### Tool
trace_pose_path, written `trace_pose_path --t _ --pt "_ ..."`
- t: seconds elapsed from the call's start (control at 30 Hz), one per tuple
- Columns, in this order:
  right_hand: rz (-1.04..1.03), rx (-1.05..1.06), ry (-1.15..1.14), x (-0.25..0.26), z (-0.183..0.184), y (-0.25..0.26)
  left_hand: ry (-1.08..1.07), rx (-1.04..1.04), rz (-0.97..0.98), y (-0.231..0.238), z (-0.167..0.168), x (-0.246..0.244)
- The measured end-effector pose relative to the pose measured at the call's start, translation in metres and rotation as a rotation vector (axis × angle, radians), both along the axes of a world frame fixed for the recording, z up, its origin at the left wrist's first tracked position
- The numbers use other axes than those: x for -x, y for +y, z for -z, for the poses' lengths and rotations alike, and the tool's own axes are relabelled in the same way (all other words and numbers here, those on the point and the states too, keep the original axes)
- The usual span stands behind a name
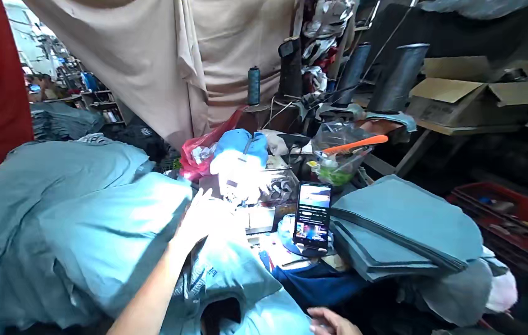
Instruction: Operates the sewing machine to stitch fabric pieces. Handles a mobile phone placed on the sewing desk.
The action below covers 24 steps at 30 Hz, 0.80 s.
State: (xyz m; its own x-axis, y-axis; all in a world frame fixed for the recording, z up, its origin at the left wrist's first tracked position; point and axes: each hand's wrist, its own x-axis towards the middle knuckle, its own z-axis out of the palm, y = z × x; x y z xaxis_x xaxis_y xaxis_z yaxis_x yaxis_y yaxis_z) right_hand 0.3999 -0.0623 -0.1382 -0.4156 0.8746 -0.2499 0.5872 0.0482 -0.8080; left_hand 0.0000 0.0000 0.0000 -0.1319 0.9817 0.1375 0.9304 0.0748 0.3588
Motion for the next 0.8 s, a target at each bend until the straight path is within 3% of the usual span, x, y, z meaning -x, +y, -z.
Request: trace_pose_path --t 0.1,0.2,0.27,0.37,0.5,0.8 --pt "-0.002 -0.252 0.101 0.034 -0.018 0.026 -0.032 -0.388 0.080 -0.018 0.034 -0.003" --pt "-0.017 -0.465 0.246 0.090 -0.028 0.055 0.001 -0.431 0.204 -0.027 0.039 -0.012" --pt "-0.002 -0.442 0.324 0.128 -0.035 0.069 0.137 -0.429 0.209 -0.024 0.043 -0.013" --pt "-0.035 -0.232 0.415 0.170 -0.041 0.089 0.343 -0.321 0.127 -0.016 0.043 -0.016" --pt "-0.079 -0.051 0.430 0.189 -0.044 0.093 0.260 -0.310 0.078 -0.005 0.038 -0.018" --pt "0.023 -0.180 0.456 0.187 -0.050 0.088 0.269 -0.313 0.013 0.007 0.037 -0.031"
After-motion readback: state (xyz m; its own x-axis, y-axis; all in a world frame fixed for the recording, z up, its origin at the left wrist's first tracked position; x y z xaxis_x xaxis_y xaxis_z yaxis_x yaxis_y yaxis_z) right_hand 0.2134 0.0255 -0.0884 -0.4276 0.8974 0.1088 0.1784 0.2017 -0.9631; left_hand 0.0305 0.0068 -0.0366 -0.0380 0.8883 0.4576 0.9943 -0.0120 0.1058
